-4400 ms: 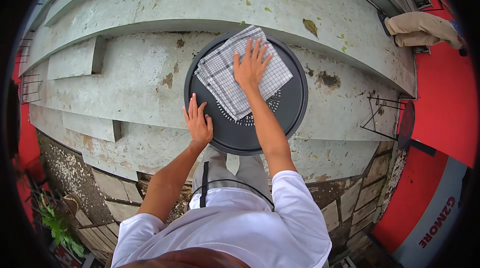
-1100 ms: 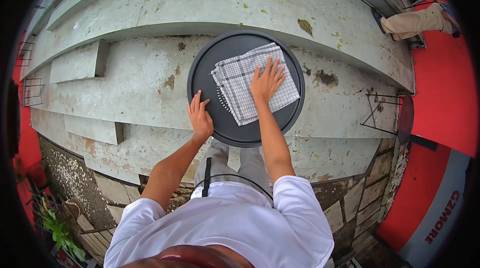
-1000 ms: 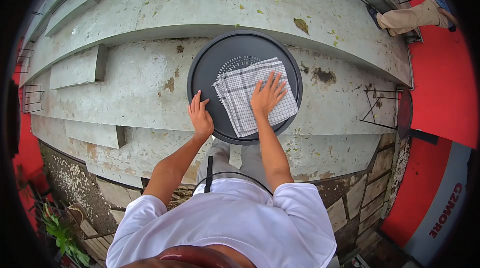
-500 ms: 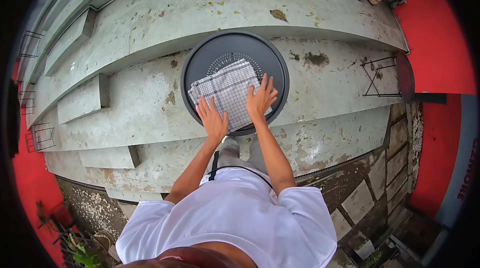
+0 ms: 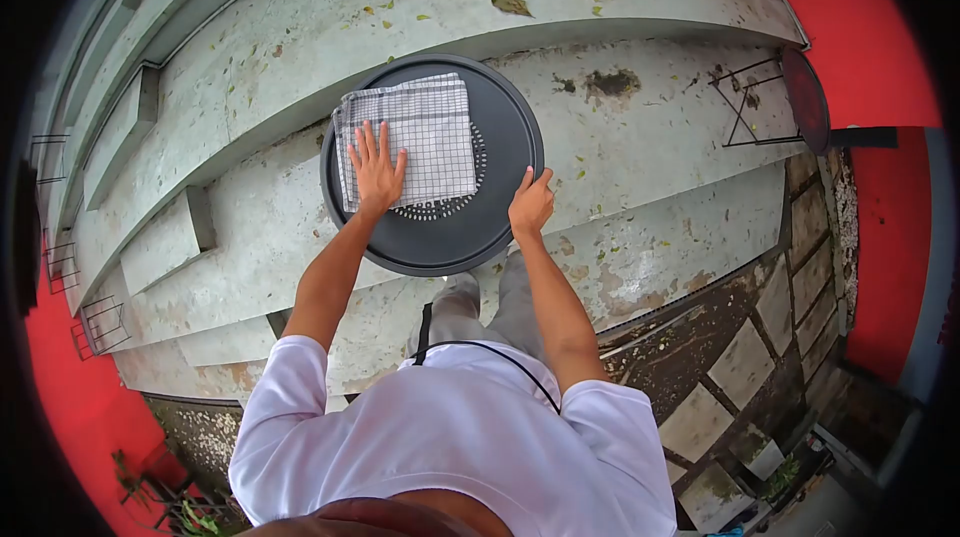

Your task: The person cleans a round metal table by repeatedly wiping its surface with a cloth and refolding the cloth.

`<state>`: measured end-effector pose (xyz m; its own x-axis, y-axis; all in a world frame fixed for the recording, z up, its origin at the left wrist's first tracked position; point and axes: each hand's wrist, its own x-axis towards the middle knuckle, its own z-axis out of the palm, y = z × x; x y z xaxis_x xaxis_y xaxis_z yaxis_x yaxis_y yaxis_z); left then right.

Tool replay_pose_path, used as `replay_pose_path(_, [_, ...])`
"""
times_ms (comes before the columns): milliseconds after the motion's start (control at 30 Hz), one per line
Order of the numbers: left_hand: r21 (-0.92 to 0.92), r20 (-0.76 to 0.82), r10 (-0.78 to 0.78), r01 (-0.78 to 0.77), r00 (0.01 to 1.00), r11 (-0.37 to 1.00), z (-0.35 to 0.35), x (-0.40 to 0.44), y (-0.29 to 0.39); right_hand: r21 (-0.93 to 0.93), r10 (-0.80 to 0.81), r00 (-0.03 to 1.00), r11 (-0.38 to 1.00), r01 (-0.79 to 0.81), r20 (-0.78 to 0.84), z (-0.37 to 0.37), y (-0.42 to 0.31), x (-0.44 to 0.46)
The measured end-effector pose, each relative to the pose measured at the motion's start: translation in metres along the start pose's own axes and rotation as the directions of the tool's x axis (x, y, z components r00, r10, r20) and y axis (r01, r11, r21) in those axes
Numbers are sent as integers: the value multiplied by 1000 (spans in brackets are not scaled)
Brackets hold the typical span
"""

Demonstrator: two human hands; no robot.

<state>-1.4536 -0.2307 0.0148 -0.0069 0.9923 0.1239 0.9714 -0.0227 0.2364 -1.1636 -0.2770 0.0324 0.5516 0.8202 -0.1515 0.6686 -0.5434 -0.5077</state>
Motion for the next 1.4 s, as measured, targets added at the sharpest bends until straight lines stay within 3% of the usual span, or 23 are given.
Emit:
replay_pose_path(133, [27, -32, -119, 120, 992, 992, 6, -31, 21, 28, -4, 1000, 1000, 4, -8, -7, -2, -6])
replay_pose_path(300, [-95, -21, -218, 215, 976, 972, -8, -130, 60, -40, -3, 1000, 999, 2, -25, -1, -1, -3])
replay_pose_path(333, [-169, 60, -254, 260, 965, 951, -19, -136, 63, -43, -5, 999, 999, 4, -37, 0, -2, -4])
replay_pose_path(367, [-236, 146, -286, 314, 947, 920, -24, -137, 62, -35, 4, 1000, 999, -5, -30, 0, -4, -3])
replay_pose_path(433, [-324, 138, -338, 365, 931, 873, -18, -125, 57, -43, -9, 999, 999, 8, -36, -2, -4, -3])
replay_pose_path(500, [-361, 38, -512, 490, 858, 794, -11, -96, 57, -39, -28, 998, 999, 26, -58, 1, -3, -2])
replay_pose_path(533, [-177, 41, -515, 513, 856, 840, -8, -78, 54, -26, -32, 998, 999, 30, -54, 1, -1, -1])
replay_pose_path(567, [-177, 41, -520, 519, 853, 836, -5, -59, 50, -19, -36, 998, 999, 35, -51, 1, 0, 0])
replay_pose_path(633, [75, -26, -484, 484, 875, 872, 3, -21, 40, -60, -42, 997, 997, 39, -59, 0, -2, 0])
replay_pose_path(667, [69, -20, -492, 492, 870, 868, 7, 0, 33, -33, -17, 999, 999, 16, -37, -2, -5, 2])
replay_pose_path(733, [79, -106, -297, 306, 949, 949, 15, 42, 22, -11, 8, 1000, 1000, -8, -19, 0, -7, 1])
replay_pose_path(767, [65, -108, -303, 311, 947, 948, 21, 63, 26, -38, 5, 1000, 999, -6, -28, 2, -7, 3])
replay_pose_path(833, [153, -80, -99, 110, 992, 982, 29, 86, 33, -74, 1, 999, 997, -4, -35, 3, -6, 4])
replay_pose_path(967, [112, -32, 38, -34, 999, 993, 39, 110, 90, -98, -37, 997, 995, 31, -66, 4, -6, 4])
replay_pose_path(1033, [49, 0, 209, -208, 978, 977, 46, 111, 115, -107, -46, 997, 993, 38, -67, 6, -4, 4])
replay_pose_path(1167, [84, 29, 153, -155, 988, 984, 46, 109, 128, -77, -22, 998, 997, 17, -55, 6, -8, 0])
replay_pose_path(1233, [-34, -16, 221, -222, 975, 975, 45, 109, 114, -65, -2, 998, 998, -1, -57, 6, -9, 2])
replay_pose_path(1300, [-36, -39, 238, -240, 970, 970, 40, 100, 89, -44, -1, 998, 999, -2, -59, 2, -4, 1])
replay_pose_path(1400, [-27, -45, 45, -46, 998, 999, 21, 86, 16, -59, 11, 999, 998, -14, -50, 0, -8, 1])
